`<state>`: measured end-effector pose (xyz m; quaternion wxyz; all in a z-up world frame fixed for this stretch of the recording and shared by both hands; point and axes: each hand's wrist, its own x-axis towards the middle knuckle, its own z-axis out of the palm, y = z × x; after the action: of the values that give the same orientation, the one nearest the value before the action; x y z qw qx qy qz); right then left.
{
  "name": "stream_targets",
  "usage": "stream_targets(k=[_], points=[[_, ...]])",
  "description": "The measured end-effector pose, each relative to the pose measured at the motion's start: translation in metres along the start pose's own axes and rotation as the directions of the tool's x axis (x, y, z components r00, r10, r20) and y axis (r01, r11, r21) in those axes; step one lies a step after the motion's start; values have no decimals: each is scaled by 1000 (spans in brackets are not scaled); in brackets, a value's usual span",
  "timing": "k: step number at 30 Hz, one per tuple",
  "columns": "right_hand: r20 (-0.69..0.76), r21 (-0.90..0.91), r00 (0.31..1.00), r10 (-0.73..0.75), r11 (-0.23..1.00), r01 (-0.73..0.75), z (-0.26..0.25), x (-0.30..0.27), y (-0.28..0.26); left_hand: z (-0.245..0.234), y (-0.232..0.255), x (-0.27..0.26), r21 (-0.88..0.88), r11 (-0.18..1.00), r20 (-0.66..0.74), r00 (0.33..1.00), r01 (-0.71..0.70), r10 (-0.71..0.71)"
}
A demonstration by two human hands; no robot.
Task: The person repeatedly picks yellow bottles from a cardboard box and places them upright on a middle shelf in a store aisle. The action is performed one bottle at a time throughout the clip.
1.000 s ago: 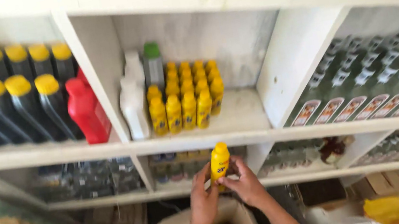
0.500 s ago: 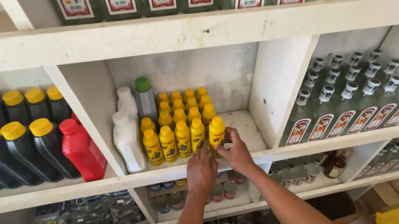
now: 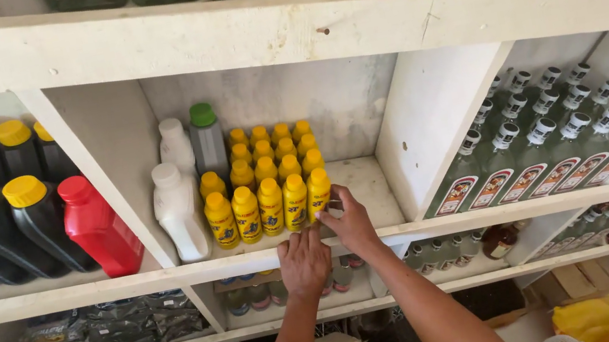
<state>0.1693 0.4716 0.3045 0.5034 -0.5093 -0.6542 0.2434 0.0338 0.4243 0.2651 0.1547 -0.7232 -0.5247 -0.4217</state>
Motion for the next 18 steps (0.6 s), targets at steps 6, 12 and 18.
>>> stream_targets(k=[6, 12, 18], points=[[9, -15, 1000, -15, 1000, 15, 3, -3, -5, -9, 3, 1, -26, 1000, 16, 1000, 15, -15], [0, -15, 1000, -21, 1000, 21, 2, -5, -13, -8, 3, 1, -13, 1000, 25, 1000, 18, -18], [-6, -23, 1000, -21, 1000, 21, 6, -3, -1, -8, 3, 1, -11, 999, 51, 998, 34, -34]])
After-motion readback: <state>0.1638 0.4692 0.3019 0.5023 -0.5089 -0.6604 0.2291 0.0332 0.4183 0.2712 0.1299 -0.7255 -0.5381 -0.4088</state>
